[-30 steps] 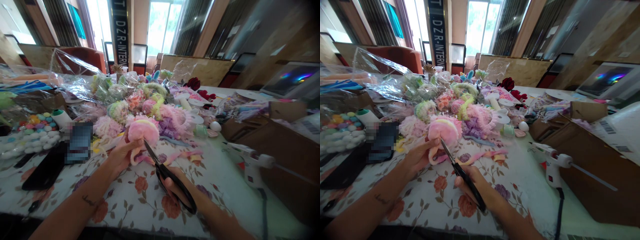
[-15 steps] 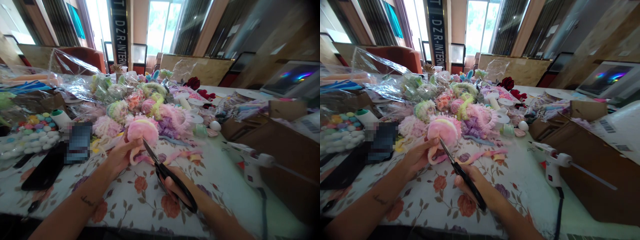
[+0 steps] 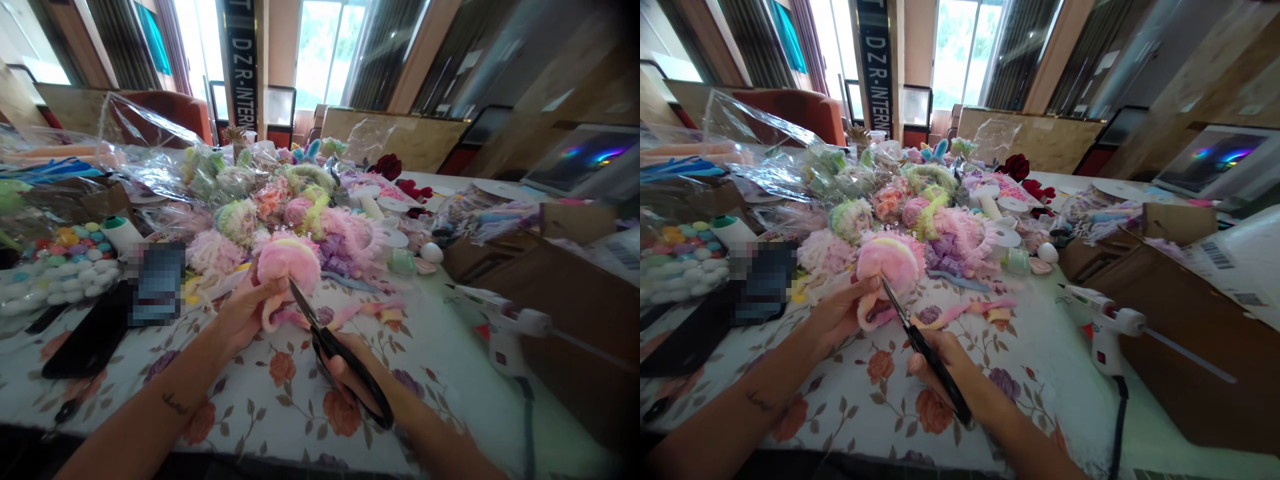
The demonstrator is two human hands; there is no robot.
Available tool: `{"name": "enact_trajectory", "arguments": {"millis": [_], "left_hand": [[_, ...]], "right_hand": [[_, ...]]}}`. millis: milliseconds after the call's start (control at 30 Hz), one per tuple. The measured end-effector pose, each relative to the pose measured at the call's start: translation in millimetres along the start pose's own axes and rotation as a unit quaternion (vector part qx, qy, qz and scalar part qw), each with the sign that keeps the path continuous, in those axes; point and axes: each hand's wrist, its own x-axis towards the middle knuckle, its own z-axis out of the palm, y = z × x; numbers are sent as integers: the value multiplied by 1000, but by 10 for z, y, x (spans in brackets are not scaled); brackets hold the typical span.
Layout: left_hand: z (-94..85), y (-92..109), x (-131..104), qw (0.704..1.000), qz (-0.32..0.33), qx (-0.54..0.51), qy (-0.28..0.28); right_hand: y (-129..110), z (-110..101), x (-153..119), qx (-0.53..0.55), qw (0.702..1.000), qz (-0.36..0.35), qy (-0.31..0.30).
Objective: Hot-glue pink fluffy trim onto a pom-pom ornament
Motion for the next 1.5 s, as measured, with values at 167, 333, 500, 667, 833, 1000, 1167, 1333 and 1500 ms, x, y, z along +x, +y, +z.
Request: {"name": "enact_trajectory", "arguments": {"millis": [167,333,500,667,833,1000,1167,1333,1500], "left_hand": [[14,4,-15,1000,2,0,-5],[23,-3,-20,1000,-6,-2,-11],[20,-5,-28,1000,-6,-2,-2],[16,-3,-28,1000,-1,1,-9],[13,8,-21,1000,4,0,-22],[12,11,-26,1000,-1,4,-24],[12,6,-22,1000,0,2,-26],[6,7,-22,999,5,0,-36],[-7,15,-26,999,9,12,-29]], "right_hand": [[-83,26,-15,13,999,33,21],[-142,56,-39,25,998,48,35],[-83,66,-38,14,998,42,47],[-59,63,-48,8,998,49,43],[-28,54,-41,18,998,48,41],[-13,62,-48,12,998,43,48],[52,30,-34,7,998,44,33],[96,-24,-11,15,999,38,8],[56,-29,-32,14,999,35,10]]}}
